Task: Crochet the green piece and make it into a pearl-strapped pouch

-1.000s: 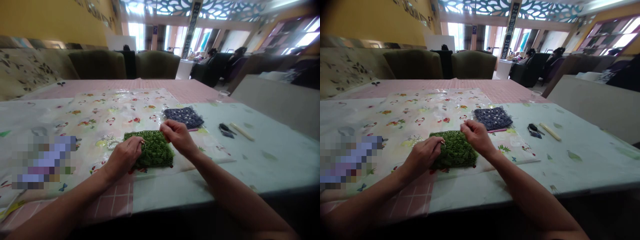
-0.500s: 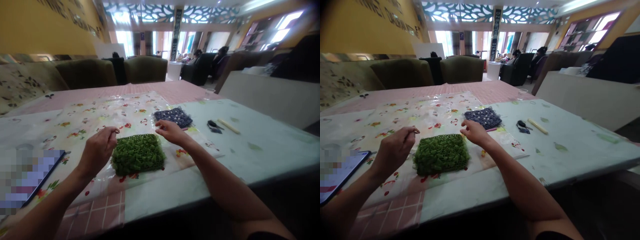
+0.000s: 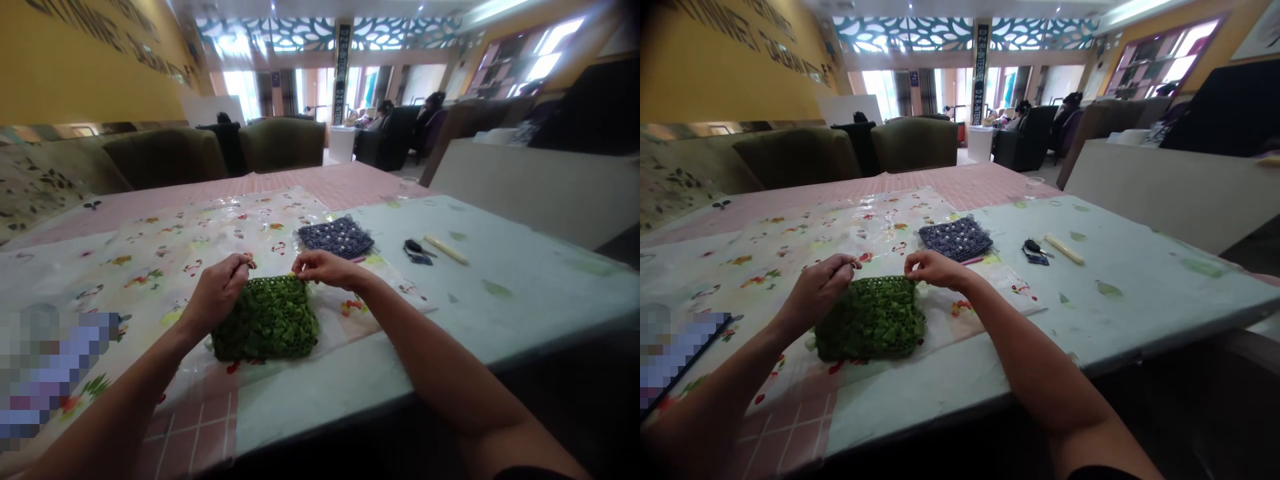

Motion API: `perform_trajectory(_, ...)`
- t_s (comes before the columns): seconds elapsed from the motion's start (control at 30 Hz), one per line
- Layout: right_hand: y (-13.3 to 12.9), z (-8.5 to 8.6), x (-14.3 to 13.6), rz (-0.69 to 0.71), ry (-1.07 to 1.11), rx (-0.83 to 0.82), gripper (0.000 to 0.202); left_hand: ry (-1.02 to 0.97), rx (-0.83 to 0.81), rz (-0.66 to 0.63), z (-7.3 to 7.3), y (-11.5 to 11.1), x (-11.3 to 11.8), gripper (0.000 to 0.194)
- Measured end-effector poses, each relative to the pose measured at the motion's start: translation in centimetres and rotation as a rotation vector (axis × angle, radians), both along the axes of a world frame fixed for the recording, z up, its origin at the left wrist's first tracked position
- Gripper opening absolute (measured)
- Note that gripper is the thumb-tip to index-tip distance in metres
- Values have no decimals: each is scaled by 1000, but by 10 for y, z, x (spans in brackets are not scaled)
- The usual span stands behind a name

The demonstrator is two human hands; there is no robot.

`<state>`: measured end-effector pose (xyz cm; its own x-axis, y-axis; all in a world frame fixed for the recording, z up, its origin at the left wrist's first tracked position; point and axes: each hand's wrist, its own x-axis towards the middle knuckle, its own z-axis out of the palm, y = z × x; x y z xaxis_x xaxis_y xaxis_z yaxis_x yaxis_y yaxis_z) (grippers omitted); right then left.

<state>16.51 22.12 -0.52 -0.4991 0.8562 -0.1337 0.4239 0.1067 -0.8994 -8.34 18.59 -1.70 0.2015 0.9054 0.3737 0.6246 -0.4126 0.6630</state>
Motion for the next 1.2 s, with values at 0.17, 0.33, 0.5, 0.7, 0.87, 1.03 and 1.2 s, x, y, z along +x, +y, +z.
perform_trajectory(0.17,-17,15,-11,116,168,43,9,-70,38,-92,7,-14,2,25)
perform_trajectory(0.33,-17,13,-13,39,38,180,6,-5,19,-128,8,-22,8,28)
perform_trajectory(0.5,-8,7,-3,220,-331,69,14,-2,19,-129,1,-15,3,27)
perform_trajectory(0.7,-16,24,3,145,-338,652,13,-95,-20,44,8,-9,-21,28)
perform_trajectory(0.87,-24,26,-3,-5,-409,1038,16,-280,-15,43,8,-12,-22,29)
perform_trajectory(1.03,-45,12,-29,-17,-578,1370,25,-173,102,-23,3,-22,-9,26)
perform_trajectory(1.2,-50,15,-34,2,-357,1390,16,-119,245,-22,-1,-24,-5,24)
